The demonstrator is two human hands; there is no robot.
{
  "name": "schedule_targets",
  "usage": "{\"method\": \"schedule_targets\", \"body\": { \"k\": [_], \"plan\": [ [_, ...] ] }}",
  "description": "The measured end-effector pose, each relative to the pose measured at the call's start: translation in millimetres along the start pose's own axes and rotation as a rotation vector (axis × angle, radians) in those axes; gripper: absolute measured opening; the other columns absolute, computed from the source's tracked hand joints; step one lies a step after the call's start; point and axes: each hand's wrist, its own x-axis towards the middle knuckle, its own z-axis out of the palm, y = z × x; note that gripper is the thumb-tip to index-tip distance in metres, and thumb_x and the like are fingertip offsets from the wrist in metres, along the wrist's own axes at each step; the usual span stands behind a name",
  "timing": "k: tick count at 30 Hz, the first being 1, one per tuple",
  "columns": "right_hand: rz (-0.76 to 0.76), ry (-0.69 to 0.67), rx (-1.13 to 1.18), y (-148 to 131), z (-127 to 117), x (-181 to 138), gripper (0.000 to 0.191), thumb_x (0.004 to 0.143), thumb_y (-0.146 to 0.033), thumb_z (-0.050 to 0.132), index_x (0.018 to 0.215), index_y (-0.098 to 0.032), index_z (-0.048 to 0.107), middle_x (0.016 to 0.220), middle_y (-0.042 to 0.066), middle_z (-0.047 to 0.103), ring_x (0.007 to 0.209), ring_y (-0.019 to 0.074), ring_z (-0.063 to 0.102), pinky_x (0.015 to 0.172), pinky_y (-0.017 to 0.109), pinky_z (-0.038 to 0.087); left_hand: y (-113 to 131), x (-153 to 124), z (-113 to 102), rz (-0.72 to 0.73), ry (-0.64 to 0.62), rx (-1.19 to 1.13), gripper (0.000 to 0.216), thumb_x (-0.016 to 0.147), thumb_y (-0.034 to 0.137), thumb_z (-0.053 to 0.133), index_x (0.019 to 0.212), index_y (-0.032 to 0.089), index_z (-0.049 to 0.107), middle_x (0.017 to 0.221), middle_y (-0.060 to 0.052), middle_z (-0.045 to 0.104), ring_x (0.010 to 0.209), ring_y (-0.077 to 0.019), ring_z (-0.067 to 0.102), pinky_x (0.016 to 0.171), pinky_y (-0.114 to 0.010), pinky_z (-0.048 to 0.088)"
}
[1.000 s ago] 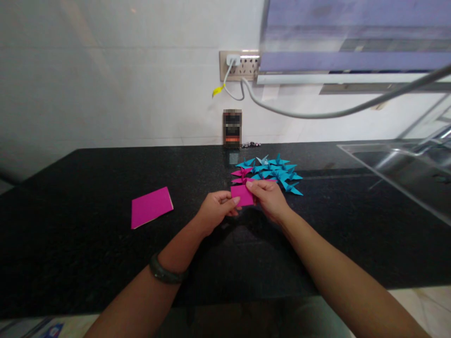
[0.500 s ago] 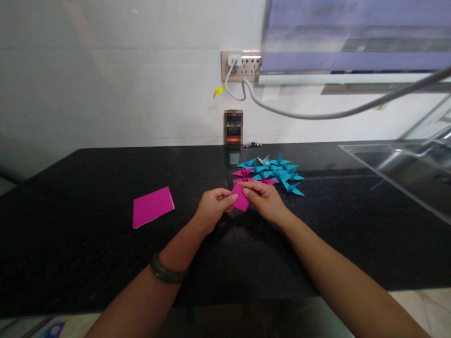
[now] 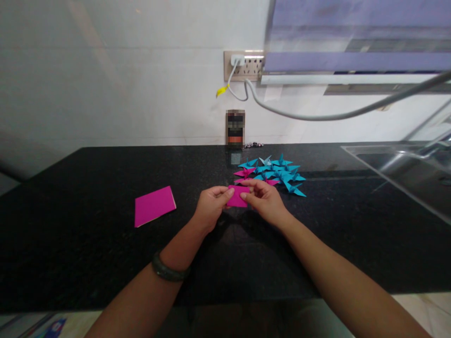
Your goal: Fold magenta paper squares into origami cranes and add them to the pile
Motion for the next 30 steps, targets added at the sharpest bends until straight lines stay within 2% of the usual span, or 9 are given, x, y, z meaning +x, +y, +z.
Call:
{"method": "schedule_targets", "body": {
  "k": [3, 5, 10, 14, 19, 23, 30],
  "plan": [
    [-0.054, 0.087, 0.017, 6.0, -0.2, 0.6, 0.034, 0.063, -0.030, 0.068, 0.088, -0.020, 0.049, 0.064, -0.004, 0.051, 0.054, 0.0084, 0.047, 0.050, 0.022, 0.038, -1.9, 1.7, -0.9, 0.000, 0.033, -0.028, 0.028, 0.057, 0.034, 0.073, 0.072, 0.012, 0.066, 0.061, -0.001, 0.064, 0.053, -0.0092, 0.056, 0.052, -0.021, 0.046],
    [-0.077, 0.120, -0.040, 9.0, -0.5, 1.0, 0.028, 0.063, -0.030, 0.069, 0.081, -0.019, 0.050, 0.065, -0.003, 0.052, 0.056, 0.0092, 0.048, 0.053, 0.023, 0.040, -2.9, 2.7, -1.3, 0.000, 0.055, -0.045, 0.028, 0.057, 0.035, 0.073, 0.073, 0.012, 0.067, 0.063, -0.001, 0.065, 0.055, -0.0096, 0.057, 0.054, -0.021, 0.047],
    [-0.087, 0.119, -0.154, 8.1, 0.8, 0.3, 0.017, 0.066, -0.030, 0.066, 0.069, -0.019, 0.054, 0.063, -0.001, 0.053, 0.057, 0.0114, 0.048, 0.055, 0.025, 0.041, -1.0, 1.8, -0.2, -0.009, 0.057, -0.035, 0.029, 0.056, 0.035, 0.073, 0.072, 0.012, 0.067, 0.063, -0.002, 0.065, 0.056, -0.0095, 0.057, 0.053, -0.021, 0.048],
    [-0.137, 0.156, -0.180, 2.8, 1.3, -1.3, 0.012, 0.068, -0.028, 0.064, 0.074, -0.019, 0.060, 0.065, 0.000, 0.057, 0.059, 0.0130, 0.051, 0.057, 0.027, 0.043, 0.4, 0.2, 0.8, -0.021, 0.045, -0.013, 0.027, 0.056, 0.034, 0.073, 0.070, 0.012, 0.067, 0.061, -0.002, 0.064, 0.054, -0.0089, 0.056, 0.051, -0.020, 0.046],
    [-0.292, 0.123, -0.313, -1.3, -1.7, -2.4, 0.014, 0.075, -0.024, 0.058, 0.084, -0.023, 0.068, 0.079, 0.003, 0.064, 0.077, 0.0165, 0.056, 0.071, 0.031, 0.044, -0.9, -0.1, 0.0, -0.015, -0.022, -0.047, 0.026, 0.062, 0.033, 0.069, 0.079, 0.014, 0.068, 0.064, -0.002, 0.066, 0.053, -0.0093, 0.057, 0.052, -0.021, 0.046],
    [-0.328, 0.101, -0.336, -2.2, -3.5, -2.7, 0.018, 0.076, -0.022, 0.056, 0.089, -0.025, 0.069, 0.077, 0.003, 0.063, 0.075, 0.0157, 0.055, 0.070, 0.031, 0.044, -0.8, 0.4, -1.9, -0.006, -0.064, -0.070, 0.026, 0.065, 0.032, 0.067, 0.081, 0.012, 0.067, 0.066, -0.004, 0.067, 0.055, -0.0111, 0.059, 0.054, -0.023, 0.047],
    [-0.368, 0.075, -0.364, -3.9, -4.3, -3.1, 0.023, 0.077, -0.020, 0.055, 0.094, -0.028, 0.068, 0.076, 0.003, 0.063, 0.074, 0.0152, 0.054, 0.070, 0.031, 0.043, 1.7, 0.5, -5.4, 0.013, -0.125, -0.008, 0.026, 0.067, 0.032, 0.066, 0.086, 0.013, 0.067, 0.068, -0.003, 0.067, 0.054, -0.0085, 0.057, 0.051, -0.019, 0.044]
  ]
}}
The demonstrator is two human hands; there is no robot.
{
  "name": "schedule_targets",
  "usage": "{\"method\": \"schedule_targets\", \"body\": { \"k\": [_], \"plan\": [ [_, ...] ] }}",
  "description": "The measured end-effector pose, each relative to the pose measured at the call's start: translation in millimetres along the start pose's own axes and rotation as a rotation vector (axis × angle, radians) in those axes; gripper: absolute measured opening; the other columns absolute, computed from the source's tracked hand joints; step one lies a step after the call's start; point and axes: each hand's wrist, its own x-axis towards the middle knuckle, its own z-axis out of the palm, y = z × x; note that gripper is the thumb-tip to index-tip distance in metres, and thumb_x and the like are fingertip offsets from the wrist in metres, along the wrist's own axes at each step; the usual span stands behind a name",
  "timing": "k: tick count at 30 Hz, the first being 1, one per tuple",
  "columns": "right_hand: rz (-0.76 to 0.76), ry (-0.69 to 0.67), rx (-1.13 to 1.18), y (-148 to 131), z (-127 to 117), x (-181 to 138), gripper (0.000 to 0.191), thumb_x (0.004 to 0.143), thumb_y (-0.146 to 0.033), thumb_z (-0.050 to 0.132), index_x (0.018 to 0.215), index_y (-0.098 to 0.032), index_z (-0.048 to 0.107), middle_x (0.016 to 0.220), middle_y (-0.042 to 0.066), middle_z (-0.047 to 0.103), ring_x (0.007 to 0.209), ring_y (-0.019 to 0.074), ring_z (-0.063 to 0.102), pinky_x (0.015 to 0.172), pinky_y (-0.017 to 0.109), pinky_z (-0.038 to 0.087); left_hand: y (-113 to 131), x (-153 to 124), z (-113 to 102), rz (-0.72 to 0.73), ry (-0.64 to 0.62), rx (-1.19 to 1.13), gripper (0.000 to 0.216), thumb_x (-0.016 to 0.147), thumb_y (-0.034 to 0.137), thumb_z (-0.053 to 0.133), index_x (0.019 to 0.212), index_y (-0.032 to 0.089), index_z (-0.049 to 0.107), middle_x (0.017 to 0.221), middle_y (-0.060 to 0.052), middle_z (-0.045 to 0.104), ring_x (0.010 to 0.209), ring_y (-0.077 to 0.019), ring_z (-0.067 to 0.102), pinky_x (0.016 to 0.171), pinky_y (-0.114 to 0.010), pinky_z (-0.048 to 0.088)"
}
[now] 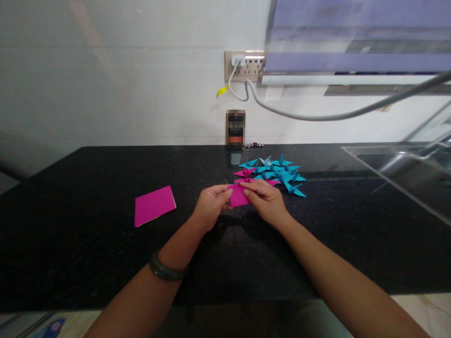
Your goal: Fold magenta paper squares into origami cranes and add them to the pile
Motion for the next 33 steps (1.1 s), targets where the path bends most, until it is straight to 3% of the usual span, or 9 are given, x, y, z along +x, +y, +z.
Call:
{"method": "schedule_targets", "body": {
  "k": [14, 20, 27, 33],
  "plan": [
    [-0.327, -0.226, -0.136, 10.4, -13.7, 3.0, 0.032, 0.078, -0.011, 0.051, 0.102, -0.028, 0.065, 0.074, 0.001, 0.050, 0.067, 0.0100, 0.049, 0.058, 0.023, 0.040, 4.3, -1.4, 0.0, -0.098, -0.087, -0.072, 0.025, 0.068, 0.031, 0.063, 0.082, 0.010, 0.065, 0.067, -0.006, 0.067, 0.060, -0.0139, 0.061, 0.058, -0.025, 0.048],
    [-0.334, -0.303, -0.122, 10.4, -14.2, 3.3, 0.031, 0.078, -0.013, 0.054, 0.103, -0.028, 0.065, 0.074, 0.001, 0.048, 0.065, 0.0090, 0.048, 0.056, 0.022, 0.039, 2.8, -0.5, 0.3, -0.100, -0.074, -0.097, 0.021, 0.066, 0.029, 0.065, 0.076, 0.010, 0.065, 0.061, -0.004, 0.065, 0.049, -0.0105, 0.057, 0.052, -0.022, 0.045],
    [-0.260, -0.158, -0.073, 13.1, -4.4, 0.3, 0.030, 0.078, -0.013, 0.055, 0.100, -0.030, 0.066, 0.074, 0.001, 0.049, 0.069, 0.0109, 0.048, 0.061, 0.025, 0.041, 1.6, 0.4, -1.4, -0.080, -0.065, -0.124, 0.023, 0.064, 0.026, 0.068, 0.081, 0.010, 0.066, 0.070, -0.006, 0.068, 0.058, -0.0131, 0.061, 0.060, -0.026, 0.049],
    [-0.232, -0.177, -0.002, 13.3, -4.1, -0.3, 0.030, 0.078, -0.013, 0.055, 0.099, -0.031, 0.066, 0.089, 0.003, 0.051, 0.084, 0.0131, 0.051, 0.070, 0.028, 0.043, 1.8, -0.1, -1.3, -0.096, -0.056, -0.124, 0.023, 0.064, 0.025, 0.067, 0.082, 0.010, 0.066, 0.070, -0.007, 0.068, 0.056, -0.0122, 0.060, 0.057, -0.025, 0.048]
  ]
}}
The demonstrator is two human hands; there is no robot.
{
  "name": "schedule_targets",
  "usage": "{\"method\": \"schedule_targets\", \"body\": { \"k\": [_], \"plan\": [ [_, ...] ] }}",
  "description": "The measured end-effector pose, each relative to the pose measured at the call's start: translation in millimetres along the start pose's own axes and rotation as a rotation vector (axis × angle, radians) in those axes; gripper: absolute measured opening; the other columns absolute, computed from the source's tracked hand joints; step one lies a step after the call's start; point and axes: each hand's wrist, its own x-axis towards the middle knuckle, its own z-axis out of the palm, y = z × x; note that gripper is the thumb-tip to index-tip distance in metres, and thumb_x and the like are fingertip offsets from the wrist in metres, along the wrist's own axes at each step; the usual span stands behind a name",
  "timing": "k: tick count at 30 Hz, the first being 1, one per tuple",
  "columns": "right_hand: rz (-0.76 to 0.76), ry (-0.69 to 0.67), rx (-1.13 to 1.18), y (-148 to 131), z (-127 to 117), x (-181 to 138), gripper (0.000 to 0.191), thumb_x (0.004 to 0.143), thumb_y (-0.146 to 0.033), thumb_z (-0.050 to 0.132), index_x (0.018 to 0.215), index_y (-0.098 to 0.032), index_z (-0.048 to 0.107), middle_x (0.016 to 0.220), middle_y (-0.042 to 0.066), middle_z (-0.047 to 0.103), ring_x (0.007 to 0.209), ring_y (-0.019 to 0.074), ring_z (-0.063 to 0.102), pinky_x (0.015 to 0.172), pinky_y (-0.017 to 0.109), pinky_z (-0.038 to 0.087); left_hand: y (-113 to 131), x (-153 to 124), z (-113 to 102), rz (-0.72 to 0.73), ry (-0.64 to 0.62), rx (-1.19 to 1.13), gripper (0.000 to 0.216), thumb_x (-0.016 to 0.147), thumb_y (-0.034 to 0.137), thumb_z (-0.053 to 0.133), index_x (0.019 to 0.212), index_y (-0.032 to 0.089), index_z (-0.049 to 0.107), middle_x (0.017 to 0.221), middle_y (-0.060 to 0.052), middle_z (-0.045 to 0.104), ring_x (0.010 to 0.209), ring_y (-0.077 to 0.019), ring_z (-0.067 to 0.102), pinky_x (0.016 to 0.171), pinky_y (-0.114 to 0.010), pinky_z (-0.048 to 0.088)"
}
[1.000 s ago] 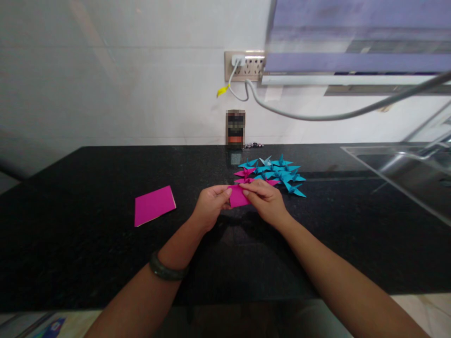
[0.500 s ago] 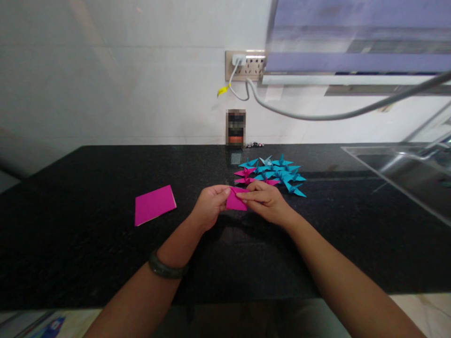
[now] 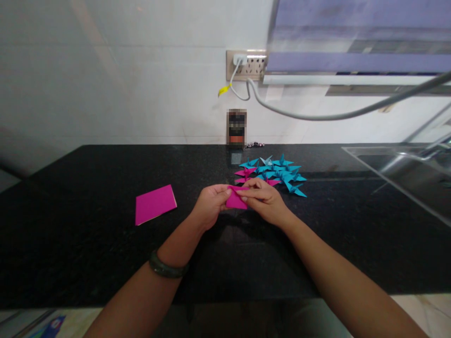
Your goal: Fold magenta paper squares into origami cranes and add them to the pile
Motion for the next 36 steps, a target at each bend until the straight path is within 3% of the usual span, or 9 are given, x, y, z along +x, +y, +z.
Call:
{"method": "schedule_targets", "body": {
  "k": [8, 22, 27, 36],
  "plan": [
    [-0.047, -0.124, -0.043, -1.3, -5.7, 1.5, 0.029, 0.078, -0.013, 0.055, 0.099, -0.029, 0.066, 0.082, 0.002, 0.050, 0.072, 0.0108, 0.050, 0.062, 0.025, 0.041, -1.3, 0.5, 0.5, -0.022, 0.008, -0.002, 0.018, 0.065, 0.024, 0.065, 0.076, 0.009, 0.064, 0.062, -0.004, 0.065, 0.049, -0.0107, 0.057, 0.051, -0.024, 0.047],
    [-0.041, -0.187, -0.094, 3.5, -6.3, -0.6, 0.024, 0.078, -0.016, 0.055, 0.095, -0.027, 0.067, 0.081, 0.002, 0.049, 0.072, 0.0106, 0.049, 0.061, 0.024, 0.042, 0.1, 0.7, 1.5, -0.058, 0.053, -0.044, 0.012, 0.063, 0.017, 0.064, 0.073, 0.010, 0.064, 0.059, -0.004, 0.064, 0.048, -0.0118, 0.057, 0.050, -0.025, 0.046],
    [-0.047, -0.205, -0.139, 4.1, -5.8, -1.2, 0.023, 0.079, -0.017, 0.054, 0.095, -0.025, 0.067, 0.081, 0.003, 0.050, 0.073, 0.0115, 0.050, 0.062, 0.025, 0.042, -0.8, 0.1, 4.2, -0.051, 0.049, -0.033, 0.014, 0.065, 0.024, 0.065, 0.069, 0.010, 0.064, 0.056, -0.003, 0.064, 0.048, -0.0112, 0.057, 0.049, -0.023, 0.045],
    [-0.052, -0.269, -0.274, -0.3, -5.1, -0.3, 0.021, 0.082, -0.024, 0.050, 0.094, -0.024, 0.067, 0.082, 0.004, 0.052, 0.073, 0.0120, 0.049, 0.062, 0.025, 0.042, -9.8, 3.6, 5.5, -0.030, 0.166, 0.023, 0.021, 0.055, 0.025, 0.074, 0.067, 0.010, 0.065, 0.057, -0.004, 0.065, 0.049, -0.0101, 0.056, 0.051, -0.022, 0.043]
  ]
}}
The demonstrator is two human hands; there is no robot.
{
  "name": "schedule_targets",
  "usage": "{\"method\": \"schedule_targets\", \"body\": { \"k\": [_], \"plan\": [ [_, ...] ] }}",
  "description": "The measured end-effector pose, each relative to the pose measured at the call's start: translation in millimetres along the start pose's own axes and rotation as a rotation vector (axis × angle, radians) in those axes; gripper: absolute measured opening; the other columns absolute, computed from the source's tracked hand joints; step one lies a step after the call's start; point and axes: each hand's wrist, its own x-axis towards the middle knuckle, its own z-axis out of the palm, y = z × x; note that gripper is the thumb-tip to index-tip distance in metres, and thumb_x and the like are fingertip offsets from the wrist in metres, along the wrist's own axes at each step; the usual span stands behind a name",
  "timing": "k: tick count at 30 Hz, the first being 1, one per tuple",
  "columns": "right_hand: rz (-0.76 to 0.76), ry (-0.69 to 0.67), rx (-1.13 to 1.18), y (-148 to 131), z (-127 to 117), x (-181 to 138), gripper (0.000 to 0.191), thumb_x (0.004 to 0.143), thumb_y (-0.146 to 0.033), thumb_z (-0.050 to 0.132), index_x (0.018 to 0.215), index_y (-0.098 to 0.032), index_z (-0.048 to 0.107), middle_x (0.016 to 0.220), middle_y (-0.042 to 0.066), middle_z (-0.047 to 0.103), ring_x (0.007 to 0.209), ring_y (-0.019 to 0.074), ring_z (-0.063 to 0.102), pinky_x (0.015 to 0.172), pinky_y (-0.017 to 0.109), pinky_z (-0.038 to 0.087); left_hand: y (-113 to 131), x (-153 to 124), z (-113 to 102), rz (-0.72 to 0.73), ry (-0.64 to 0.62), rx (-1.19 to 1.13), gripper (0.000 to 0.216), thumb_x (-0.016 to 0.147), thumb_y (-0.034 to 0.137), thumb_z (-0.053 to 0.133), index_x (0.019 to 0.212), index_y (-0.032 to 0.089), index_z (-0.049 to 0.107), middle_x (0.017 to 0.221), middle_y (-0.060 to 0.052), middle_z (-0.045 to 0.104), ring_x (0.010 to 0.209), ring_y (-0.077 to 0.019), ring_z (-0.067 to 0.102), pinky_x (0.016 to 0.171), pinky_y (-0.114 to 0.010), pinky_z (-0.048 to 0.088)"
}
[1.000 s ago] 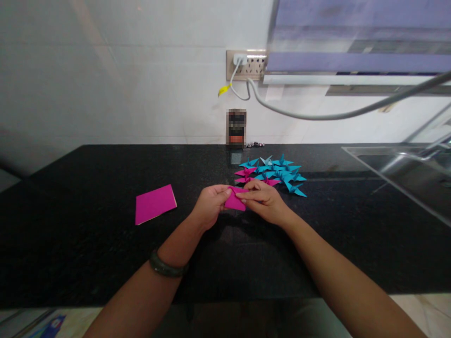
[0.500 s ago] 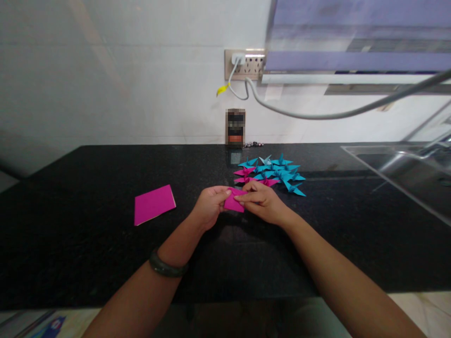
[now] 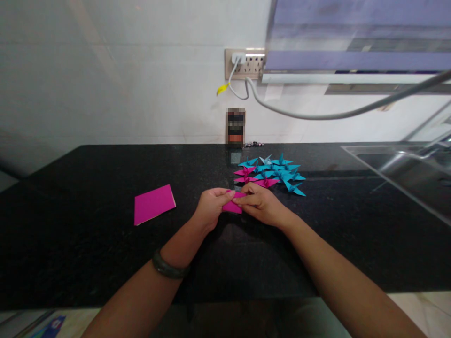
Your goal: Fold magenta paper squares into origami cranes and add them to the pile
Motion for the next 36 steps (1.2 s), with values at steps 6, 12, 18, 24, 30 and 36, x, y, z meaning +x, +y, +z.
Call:
{"method": "schedule_targets", "body": {
  "k": [6, 12, 18, 24, 30, 36],
  "plan": [
    [0.021, 0.008, 0.082, -3.4, 0.0, 0.7, 0.019, 0.080, -0.023, 0.054, 0.093, -0.023, 0.067, 0.084, 0.004, 0.051, 0.075, 0.0124, 0.050, 0.065, 0.026, 0.042, 0.0, 0.5, -0.6, 0.004, 0.004, -0.007, 0.019, 0.057, 0.024, 0.073, 0.067, 0.009, 0.065, 0.057, -0.004, 0.065, 0.048, -0.0098, 0.055, 0.050, -0.022, 0.043],
    [0.282, 0.213, 0.324, -8.0, 9.9, 5.4, 0.015, 0.078, -0.026, 0.055, 0.067, -0.016, 0.057, 0.071, 0.001, 0.052, 0.067, 0.0106, 0.049, 0.062, 0.024, 0.042, 1.1, -1.2, 0.2, 0.020, 0.006, -0.028, 0.021, 0.056, 0.024, 0.073, 0.068, 0.009, 0.065, 0.057, -0.003, 0.065, 0.047, -0.0100, 0.055, 0.051, -0.022, 0.043],
    [0.571, 0.174, 0.479, -8.8, 16.0, 5.9, 0.021, 0.068, -0.032, 0.063, 0.077, -0.015, 0.054, 0.056, -0.005, 0.047, 0.048, 0.0065, 0.041, 0.044, 0.019, 0.033, 0.8, -1.6, 0.2, 0.033, 0.017, -0.032, 0.021, 0.055, 0.025, 0.073, 0.068, 0.010, 0.065, 0.057, -0.004, 0.065, 0.049, -0.0112, 0.056, 0.053, -0.024, 0.044],
    [0.661, 0.089, 0.616, -7.5, 16.0, 5.0, 0.021, 0.067, -0.032, 0.063, 0.070, -0.015, 0.051, 0.051, -0.005, 0.048, 0.041, 0.0053, 0.042, 0.038, 0.017, 0.035, -0.9, -0.9, -0.4, 0.039, 0.019, -0.002, 0.023, 0.054, 0.026, 0.074, 0.067, 0.010, 0.064, 0.058, -0.003, 0.065, 0.049, -0.0109, 0.056, 0.052, -0.024, 0.044],
    [0.642, 0.043, 0.720, -4.8, 12.5, 4.8, 0.020, 0.066, -0.030, 0.065, 0.070, -0.013, 0.055, 0.050, -0.004, 0.053, 0.042, 0.0060, 0.048, 0.041, 0.017, 0.036, -1.3, -0.3, -1.5, 0.040, -0.004, 0.009, 0.024, 0.056, 0.029, 0.073, 0.068, 0.010, 0.063, 0.057, -0.004, 0.065, 0.049, -0.0114, 0.056, 0.052, -0.024, 0.044],
    [0.660, 0.077, 0.775, -4.2, 13.2, 5.3, 0.020, 0.064, -0.029, 0.066, 0.070, -0.013, 0.056, 0.049, -0.004, 0.055, 0.042, 0.0065, 0.049, 0.042, 0.018, 0.037, -0.5, -0.2, -0.2, 0.027, -0.052, 0.002, 0.033, 0.065, 0.044, 0.064, 0.064, 0.011, 0.060, 0.053, -0.002, 0.060, 0.045, -0.0107, 0.053, 0.049, -0.024, 0.042]
  ]
}}
